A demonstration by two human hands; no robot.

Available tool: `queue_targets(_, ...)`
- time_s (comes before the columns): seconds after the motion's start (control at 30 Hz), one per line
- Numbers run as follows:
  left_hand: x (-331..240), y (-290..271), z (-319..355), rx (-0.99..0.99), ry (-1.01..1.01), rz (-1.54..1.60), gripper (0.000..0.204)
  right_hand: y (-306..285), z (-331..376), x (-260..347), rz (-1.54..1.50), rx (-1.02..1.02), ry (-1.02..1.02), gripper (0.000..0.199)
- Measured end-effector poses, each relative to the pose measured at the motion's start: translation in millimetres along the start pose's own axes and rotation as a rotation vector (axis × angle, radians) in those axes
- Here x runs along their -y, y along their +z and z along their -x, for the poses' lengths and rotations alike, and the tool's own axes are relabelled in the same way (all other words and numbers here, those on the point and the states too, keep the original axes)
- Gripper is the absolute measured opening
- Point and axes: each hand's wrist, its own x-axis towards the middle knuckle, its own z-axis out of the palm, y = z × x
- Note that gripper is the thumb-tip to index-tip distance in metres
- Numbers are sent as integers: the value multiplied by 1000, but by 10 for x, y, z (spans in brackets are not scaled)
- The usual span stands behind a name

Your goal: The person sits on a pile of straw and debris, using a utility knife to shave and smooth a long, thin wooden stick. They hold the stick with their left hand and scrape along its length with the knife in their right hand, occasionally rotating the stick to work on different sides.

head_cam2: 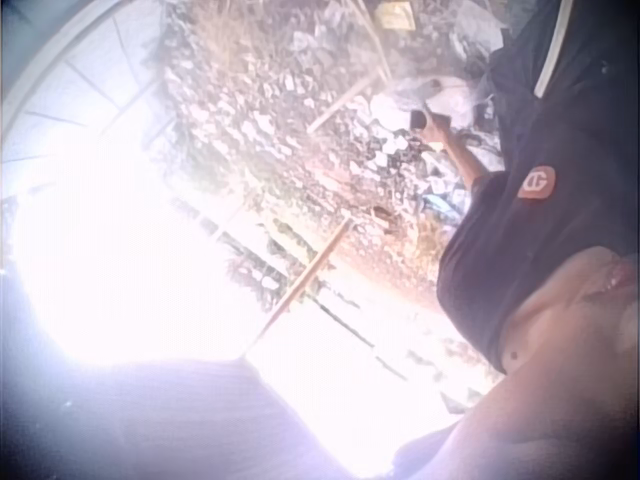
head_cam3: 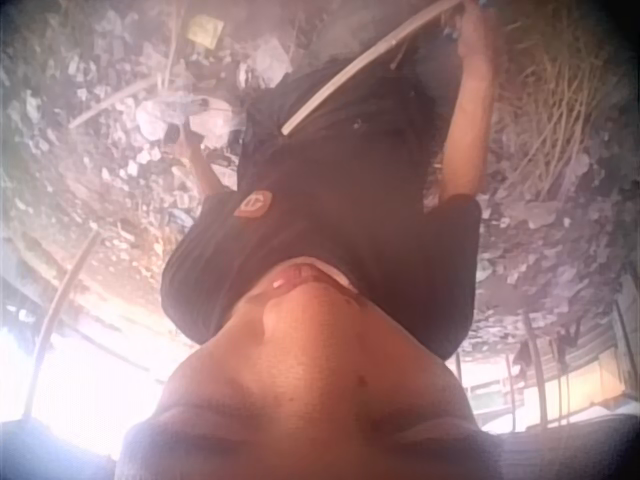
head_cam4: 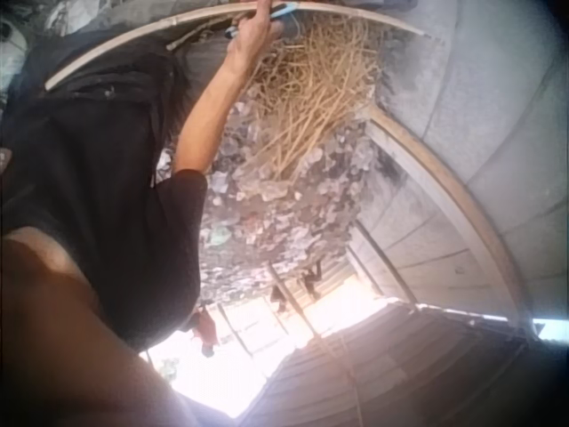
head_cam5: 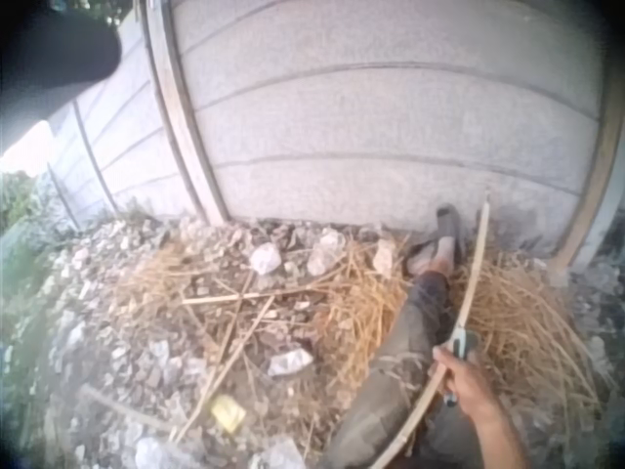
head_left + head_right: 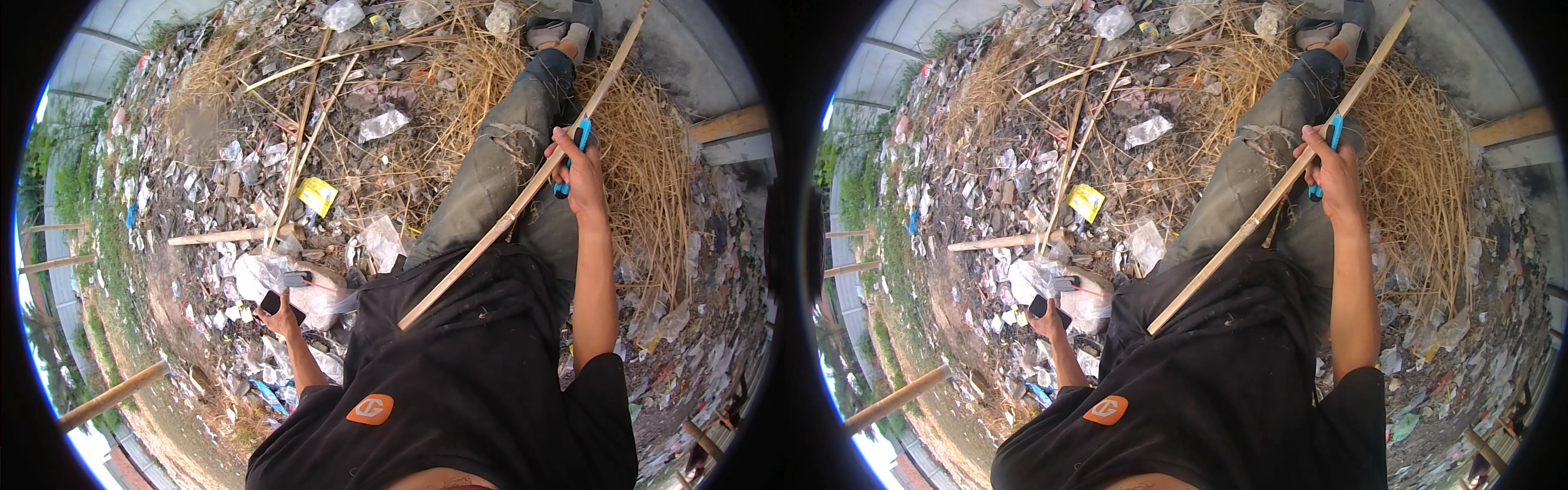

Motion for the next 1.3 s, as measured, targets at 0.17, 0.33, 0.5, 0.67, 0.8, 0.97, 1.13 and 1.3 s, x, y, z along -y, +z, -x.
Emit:
queue_targets(0.17, 486, -13, 154, 51, -265, -150, 103, 20, -10, 6, 14, 3, 6, 27)
queue_targets(0.33, 558, 182, 292, 208, -453, -128, 105, 57, 25, 53, 21, -6, -15, 30)
queue_targets(0.5, 709, 434, 355, 88, -292, -201, 97, 55, 16, 57, 11, 7, -9, 26)
queue_targets(0.67, 580, 543, 420, 174, -267, -15, 93, 54, 104, 182, 30, 16, -64, 27)
queue_targets(0.8, 645, 481, 400, 188, -142, -249, 103, 90, 182, 357, 68, 4, -139, 26)
queue_targets(0.97, 711, 246, 252, 369, -253, -486, 107, 102, 361, 600, 135, 49, -332, 34)
queue_targets(1.13, 237, 135, 139, 436, -386, -253, 89, -229, 625, 871, 309, -22, -420, 39)
queue_targets(1.3, -535, 121, -217, -116, -198, -226, 81, -293, 755, 954, 223, 30, -547, 36)
